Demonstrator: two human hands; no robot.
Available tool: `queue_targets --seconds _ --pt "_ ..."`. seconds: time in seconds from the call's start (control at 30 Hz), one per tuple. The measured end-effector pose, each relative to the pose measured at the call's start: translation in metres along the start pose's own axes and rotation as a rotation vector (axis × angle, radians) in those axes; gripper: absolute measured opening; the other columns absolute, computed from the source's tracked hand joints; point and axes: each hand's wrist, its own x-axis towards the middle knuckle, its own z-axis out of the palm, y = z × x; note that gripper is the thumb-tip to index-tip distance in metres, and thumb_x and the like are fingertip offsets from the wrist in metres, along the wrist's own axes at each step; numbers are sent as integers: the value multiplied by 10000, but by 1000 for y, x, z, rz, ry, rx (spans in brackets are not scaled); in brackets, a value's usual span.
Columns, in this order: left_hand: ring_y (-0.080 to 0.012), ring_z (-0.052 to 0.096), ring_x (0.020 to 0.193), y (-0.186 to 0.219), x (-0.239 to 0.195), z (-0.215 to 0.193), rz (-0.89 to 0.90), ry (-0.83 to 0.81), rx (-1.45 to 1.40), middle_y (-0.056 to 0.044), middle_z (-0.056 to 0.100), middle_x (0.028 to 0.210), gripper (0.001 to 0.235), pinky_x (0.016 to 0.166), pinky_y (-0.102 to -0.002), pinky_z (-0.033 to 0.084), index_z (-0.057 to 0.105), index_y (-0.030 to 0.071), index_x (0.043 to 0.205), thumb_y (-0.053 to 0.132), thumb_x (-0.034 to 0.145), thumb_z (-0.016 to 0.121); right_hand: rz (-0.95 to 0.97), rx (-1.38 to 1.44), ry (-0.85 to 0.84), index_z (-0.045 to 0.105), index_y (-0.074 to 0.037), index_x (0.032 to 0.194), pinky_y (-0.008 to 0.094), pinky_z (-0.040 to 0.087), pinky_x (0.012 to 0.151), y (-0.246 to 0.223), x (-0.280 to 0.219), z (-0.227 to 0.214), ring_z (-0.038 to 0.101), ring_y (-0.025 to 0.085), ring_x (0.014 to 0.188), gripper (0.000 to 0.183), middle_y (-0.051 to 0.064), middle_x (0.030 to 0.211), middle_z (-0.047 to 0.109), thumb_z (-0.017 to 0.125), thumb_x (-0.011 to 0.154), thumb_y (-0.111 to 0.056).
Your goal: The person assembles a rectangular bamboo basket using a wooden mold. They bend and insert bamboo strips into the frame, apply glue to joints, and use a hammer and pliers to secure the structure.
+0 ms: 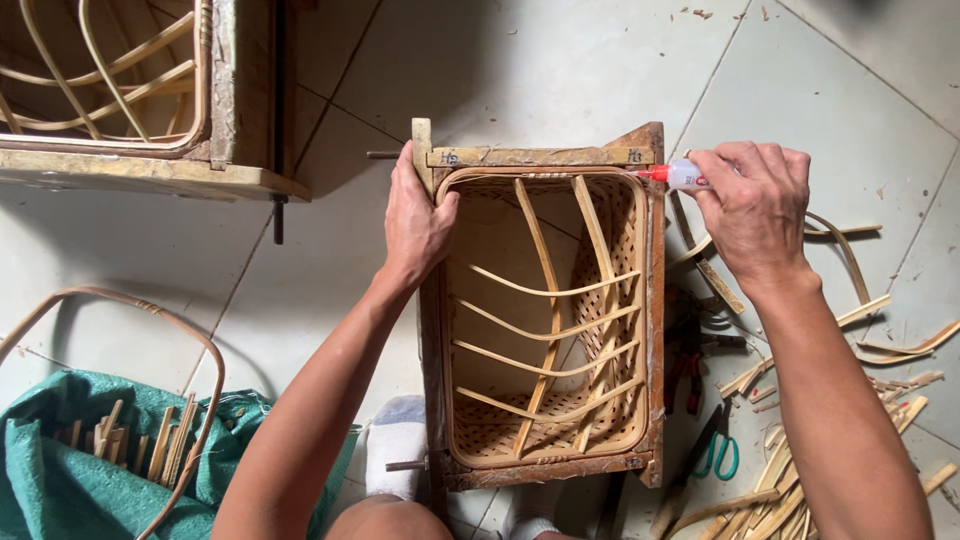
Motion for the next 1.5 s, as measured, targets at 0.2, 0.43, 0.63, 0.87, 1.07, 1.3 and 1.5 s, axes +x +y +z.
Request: queue_targets --seconds 0.2,0.43,0.63,0.87,1.07,1.3,1.5 --pt "-377 572 1281 3 1 -2 -8 -8 -7 -203 512 1422 794 1088 -456 466 283 65 1550 120 881 707 387 346 -108 751 -97 1194 389 508 799 -1 -37 3 635 183 909 388 77 1050 706 873 874 -280" --pt "-345 587 1298 10 0 -4 -85 -53 -57 -170 526 1425 753 1095 -439 468 314 97 1546 111 875 655 876 1289 -92 693 0 1039 238 569 527 -47 -94 15 710 122 632 471 79 818 710 751 893 -444" --pt "-353 571 1314 10 -1 -6 -46 -51 -31 -169 506 1458 762 1106 -444 457 302 88 1545 124 877 665 898 1318 -55 659 -32 975 190 507 499 -66 -111 26 666 81 581 388 53 756 689 698 941 -416" --pt "-354 568 1326 9 -1 -8 -45 -54 -36 -175 498 1462 754 1121 -444 451 300 91 1551 105 880 642 953 1342 -49 646 -49 920 161 446 423 -65 -97 27 618 50 519 362 45 710 667 718 937 -404" --pt "-335 583 1319 9 0 -5 -51 -65 -52 -174 511 1448 743 1128 -433 457 306 75 1542 98 872 628 952 1266 -18 648 -48 892 180 470 401 -67 -98 34 583 51 473 357 51 676 653 724 921 -396" --pt "-337 598 1305 5 0 -5 -36 -68 -60 -175 526 1443 728 1123 -428 468 315 72 1541 93 885 630 927 1182 44 638 -43 892 202 513 438 -92 -130 14 597 70 502 373 52 703 655 694 940 -409" --pt "-331 623 1297 -2 0 -4 -19 -71 -80 -173 535 1447 739 1127 -428 477 304 72 1553 92 891 631 969 1225 33 623 -24 882 199 497 501 -107 -153 1 587 58 565 391 46 735 643 718 963 -395"
